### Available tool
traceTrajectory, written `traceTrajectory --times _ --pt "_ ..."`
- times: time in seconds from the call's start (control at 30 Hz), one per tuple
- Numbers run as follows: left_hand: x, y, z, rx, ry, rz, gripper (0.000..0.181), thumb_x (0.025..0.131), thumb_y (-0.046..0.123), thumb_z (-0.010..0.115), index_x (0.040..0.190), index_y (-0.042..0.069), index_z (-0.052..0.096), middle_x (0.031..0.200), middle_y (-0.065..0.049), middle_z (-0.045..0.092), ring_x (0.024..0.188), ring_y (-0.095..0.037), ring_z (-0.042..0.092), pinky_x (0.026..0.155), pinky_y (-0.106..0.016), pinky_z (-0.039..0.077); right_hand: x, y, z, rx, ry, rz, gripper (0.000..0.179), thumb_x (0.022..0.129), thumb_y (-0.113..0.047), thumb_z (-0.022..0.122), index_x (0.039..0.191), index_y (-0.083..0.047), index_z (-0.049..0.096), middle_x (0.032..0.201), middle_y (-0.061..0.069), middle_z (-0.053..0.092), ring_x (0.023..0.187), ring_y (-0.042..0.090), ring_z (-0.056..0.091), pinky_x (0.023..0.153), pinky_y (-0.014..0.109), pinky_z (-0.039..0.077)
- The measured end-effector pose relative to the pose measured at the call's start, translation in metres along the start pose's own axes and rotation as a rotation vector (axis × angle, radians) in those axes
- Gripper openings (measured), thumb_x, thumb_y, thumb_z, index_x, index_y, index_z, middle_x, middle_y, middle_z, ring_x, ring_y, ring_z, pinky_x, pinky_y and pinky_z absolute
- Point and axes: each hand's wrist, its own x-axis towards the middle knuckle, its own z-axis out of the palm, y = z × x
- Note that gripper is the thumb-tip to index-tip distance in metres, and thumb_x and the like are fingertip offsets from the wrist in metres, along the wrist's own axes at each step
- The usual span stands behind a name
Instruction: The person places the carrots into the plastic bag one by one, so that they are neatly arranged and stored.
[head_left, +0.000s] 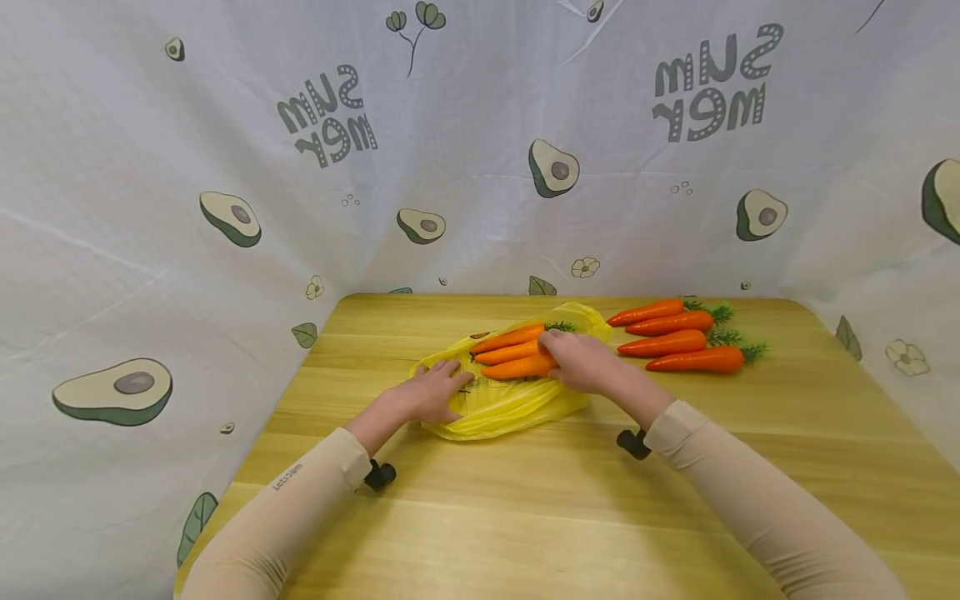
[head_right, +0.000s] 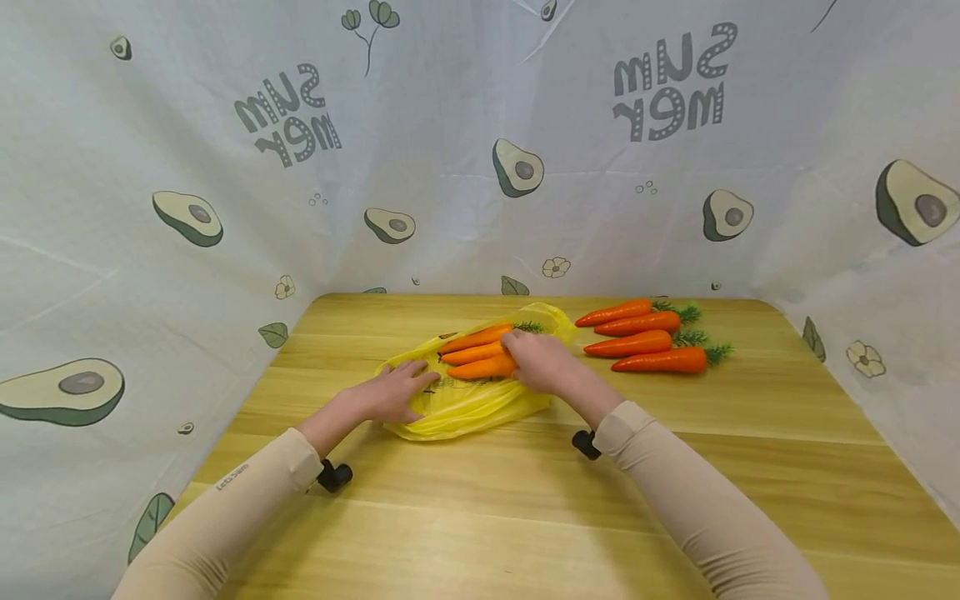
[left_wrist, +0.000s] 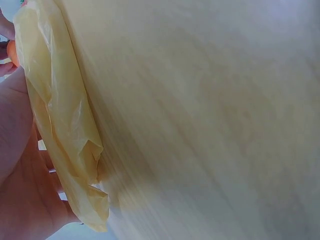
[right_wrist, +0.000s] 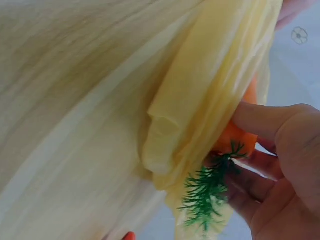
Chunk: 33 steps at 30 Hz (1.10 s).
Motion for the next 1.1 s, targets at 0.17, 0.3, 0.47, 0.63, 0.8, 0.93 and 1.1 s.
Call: traceTrajectory --times 0.17,0.3,0.47,0.63,0.8,0.93,1.1 --pt "0.001 0.000 0.001 0.006 -0.002 -0.004 0.078 0.095 0.043 0.068 0.159 0.020 0.031 0.167 -0.015 0.020 0.154 -0.037 0.020 0.119 -0.066 0.019 -0.002 0.003 0.002 0.094 0.004 -0.004 0.031 0.086 -0.009 0.080 0.111 -0.006 0.060 0.101 0.008 0.063 0.084 0.021 0.058 0.076 0.036 0.054" --pt "0.001 0.000 0.001 0.007 -0.004 -0.006 0.078 0.095 0.044 0.068 0.160 0.020 0.031 0.167 -0.015 0.019 0.154 -0.036 0.019 0.120 -0.065 0.019 -0.003 0.006 0.003 0.153 0.003 -0.027 0.030 0.086 -0.003 0.078 0.111 -0.005 0.062 0.096 0.007 0.063 0.084 0.021 0.057 0.076 0.036 0.053" --pt "0.002 -0.001 0.001 0.007 -0.006 -0.011 0.078 0.095 0.045 0.067 0.160 0.021 0.030 0.168 -0.014 0.019 0.155 -0.035 0.018 0.120 -0.065 0.018 -0.006 0.010 0.002 0.170 -0.037 -0.018 0.030 0.088 -0.009 0.077 0.115 -0.006 0.064 0.098 0.006 0.066 0.085 0.019 0.060 0.078 0.038 0.055" --pt "0.002 -0.001 0.002 0.006 -0.005 -0.009 0.078 0.095 0.045 0.068 0.159 0.021 0.031 0.167 -0.014 0.019 0.154 -0.036 0.019 0.120 -0.065 0.019 -0.007 0.015 0.002 0.166 -0.079 0.014 0.034 0.091 -0.021 0.077 0.121 -0.010 0.065 0.109 0.006 0.070 0.093 0.020 0.064 0.086 0.042 0.056" --pt "0.001 -0.001 0.001 0.004 0.001 0.001 0.078 0.095 0.044 0.068 0.159 0.020 0.032 0.167 -0.015 0.020 0.154 -0.036 0.019 0.119 -0.066 0.019 -0.006 0.021 -0.001 0.184 -0.124 0.022 0.037 0.093 -0.025 0.075 0.125 -0.011 0.065 0.114 0.006 0.070 0.098 0.020 0.066 0.089 0.043 0.056" --pt "0.000 -0.001 0.000 0.003 0.003 0.002 0.077 0.095 0.044 0.068 0.159 0.021 0.032 0.167 -0.015 0.020 0.154 -0.036 0.020 0.120 -0.065 0.019 -0.004 0.022 -0.004 0.189 -0.142 0.007 0.036 0.093 -0.024 0.075 0.125 -0.010 0.066 0.116 0.007 0.070 0.098 0.020 0.066 0.090 0.043 0.056" --pt "0.001 -0.001 0.001 0.007 0.000 -0.005 0.078 0.095 0.046 0.068 0.159 0.022 0.031 0.167 -0.014 0.020 0.155 -0.035 0.019 0.120 -0.064 0.018 -0.004 0.024 -0.007 0.211 -0.170 -0.008 0.035 0.093 -0.024 0.074 0.123 -0.009 0.066 0.113 0.007 0.071 0.096 0.019 0.066 0.089 0.043 0.056"
